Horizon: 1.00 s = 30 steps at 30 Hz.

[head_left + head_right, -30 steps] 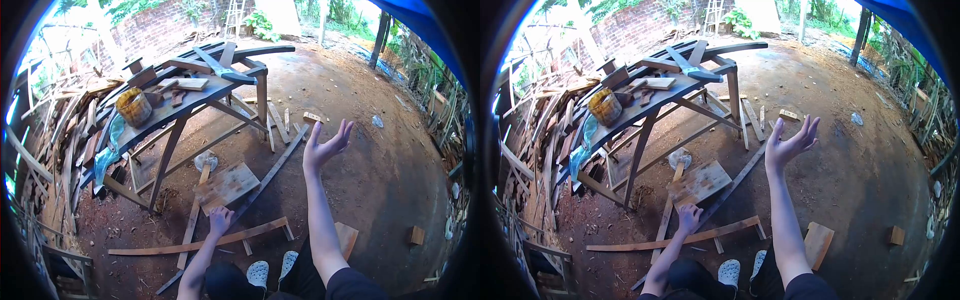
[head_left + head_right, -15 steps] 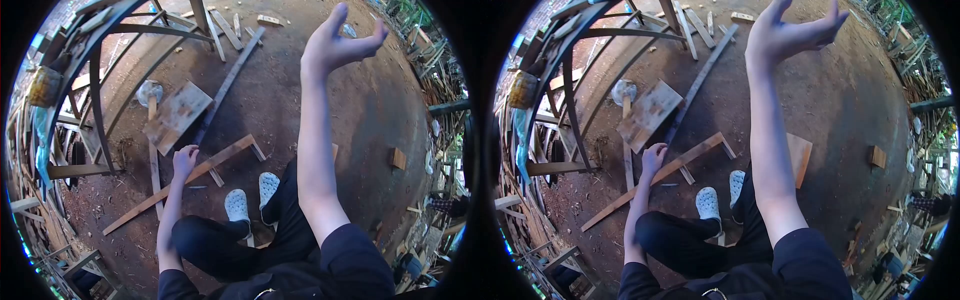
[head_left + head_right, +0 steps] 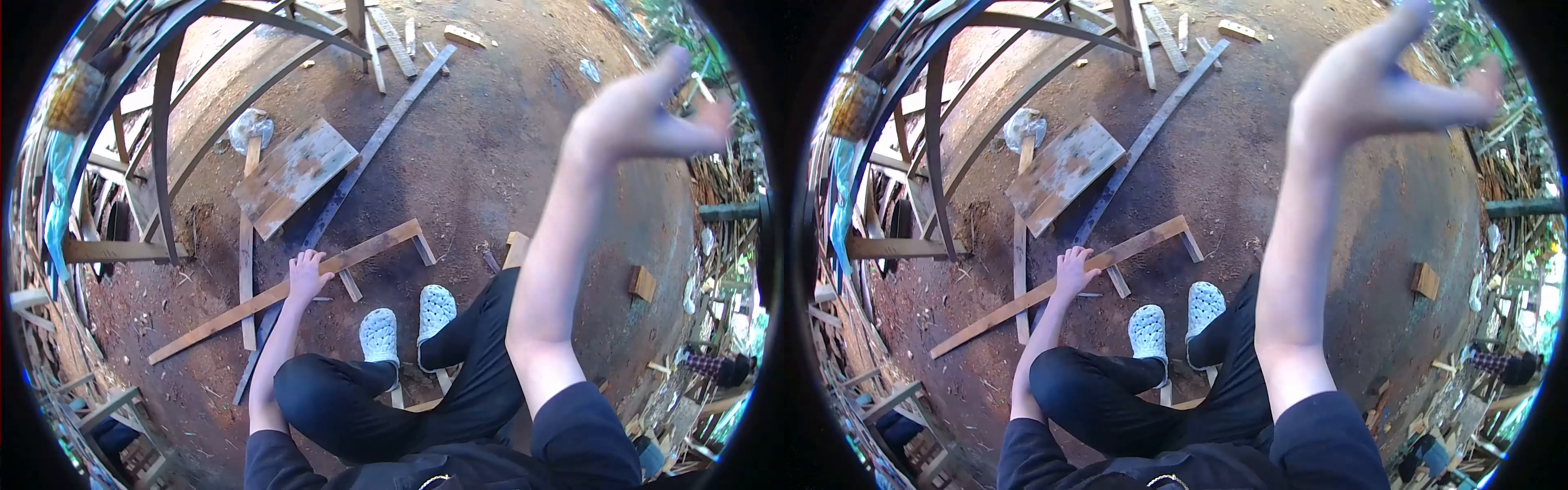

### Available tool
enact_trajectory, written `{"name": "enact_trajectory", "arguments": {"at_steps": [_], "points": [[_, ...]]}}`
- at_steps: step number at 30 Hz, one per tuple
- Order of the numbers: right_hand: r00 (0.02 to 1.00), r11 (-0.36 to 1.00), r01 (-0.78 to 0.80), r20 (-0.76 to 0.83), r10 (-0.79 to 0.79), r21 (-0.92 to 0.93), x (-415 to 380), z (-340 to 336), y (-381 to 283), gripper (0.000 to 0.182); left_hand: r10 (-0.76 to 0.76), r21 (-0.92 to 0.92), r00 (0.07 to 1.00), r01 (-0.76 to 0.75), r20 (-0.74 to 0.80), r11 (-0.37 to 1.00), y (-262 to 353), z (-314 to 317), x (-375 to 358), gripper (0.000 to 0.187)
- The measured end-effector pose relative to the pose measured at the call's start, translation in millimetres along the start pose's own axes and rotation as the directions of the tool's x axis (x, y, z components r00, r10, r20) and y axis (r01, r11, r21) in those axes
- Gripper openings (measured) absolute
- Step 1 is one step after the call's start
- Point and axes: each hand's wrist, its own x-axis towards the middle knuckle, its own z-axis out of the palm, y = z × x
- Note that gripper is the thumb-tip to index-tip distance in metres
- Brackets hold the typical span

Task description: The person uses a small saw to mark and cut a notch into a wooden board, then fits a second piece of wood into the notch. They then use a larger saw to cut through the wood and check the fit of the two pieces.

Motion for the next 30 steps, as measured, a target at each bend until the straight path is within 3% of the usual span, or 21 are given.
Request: {"name": "enact_trajectory", "arguments": {"at_steps": [2,3,9,12,13,14,16,17,18,20,21,22,23,25,26,28,30], "points": [[0.960,0.925,0.186,0.141,-0.243,0.331,36,-8,-8,0.067,0.006,0.012,1.000,-0.007,0.010,1.000,-1,6,-1,0.057],[0.961,0.923,0.170,0.149,-0.233,0.345,35,-9,-9,0.067,0.019,0.023,0.999,-0.020,0.048,1.000,-3,9,1,0.056],[0.997,0.986,-0.068,-0.035,0.074,0.149,18,-10,-22,0.066,0.011,0.049,0.993,-0.017,0.121,0.999,-2,15,4,0.051],[0.964,0.967,-0.212,-0.134,0.231,0.142,9,0,-39,0.064,-0.052,0.026,0.997,0.051,0.051,0.998,-6,20,2,0.060],[0.902,0.915,-0.403,-0.156,0.402,0.031,7,8,-66,0.055,-0.001,0.132,0.995,0.014,-0.097,0.991,-15,35,-2,0.059],[0.898,0.895,-0.439,-0.024,0.439,-0.084,7,9,-91,0.048,-0.059,0.017,0.998,0.059,-0.011,0.998,-6,8,-3,0.051],[0.837,0.818,-0.546,0.087,0.540,0.178,30,11,-134,0.055,-0.218,-0.252,0.975,0.202,-0.035,0.946,6,-28,-16,0.045],[0.845,0.799,-0.531,0.109,0.523,0.282,35,12,-146,0.061,-0.354,-0.330,0.926,0.295,-0.135,0.897,19,-42,-29,0.043],[0.879,0.826,-0.462,0.047,0.474,0.324,34,24,-160,0.063,-0.486,-0.416,0.845,0.369,-0.221,0.831,36,-63,-41,0.042],[0.944,0.902,-0.278,0.269,0.193,0.329,5,23,-147,0.074,-0.734,-0.468,0.657,0.601,-0.172,0.647,62,-110,-72,0.034],[0.774,0.901,-0.401,0.588,0.235,0.167,10,21,-153,0.076,-0.796,-0.456,0.604,0.699,-0.038,0.551,72,-136,-91,0.028],[0.630,0.919,-0.381,0.757,0.176,0.104,25,42,-166,0.070,-0.838,-0.427,0.537,0.783,0.098,0.452,81,-166,-104,0.024],[0.520,0.899,-0.428,0.838,0.166,0.087,26,54,-166,0.061,-0.838,-0.428,0.534,0.787,0.110,0.445,93,-195,-121,0.024],[0.442,0.849,-0.526,0.839,0.316,-0.043,19,84,-162,0.047,-0.766,-0.193,0.570,0.822,0.297,0.536,122,-266,-137,0.030],[0.391,0.847,-0.516,0.845,0.365,-0.127,11,101,-151,0.043,-0.767,-0.193,0.563,0.826,0.308,0.529,130,-290,-140,0.030],[0.339,0.831,-0.499,0.827,0.449,-0.247,-10,149,-120,0.036,-0.593,-0.113,0.802,0.597,0.067,0.794,138,-338,-136,0.035],[0.336,0.854,-0.399,0.813,0.474,-0.333,-48,203,-72,0.039,-0.496,-0.235,0.855,0.457,-0.150,0.858,140,-382,-100,0.026]]}}
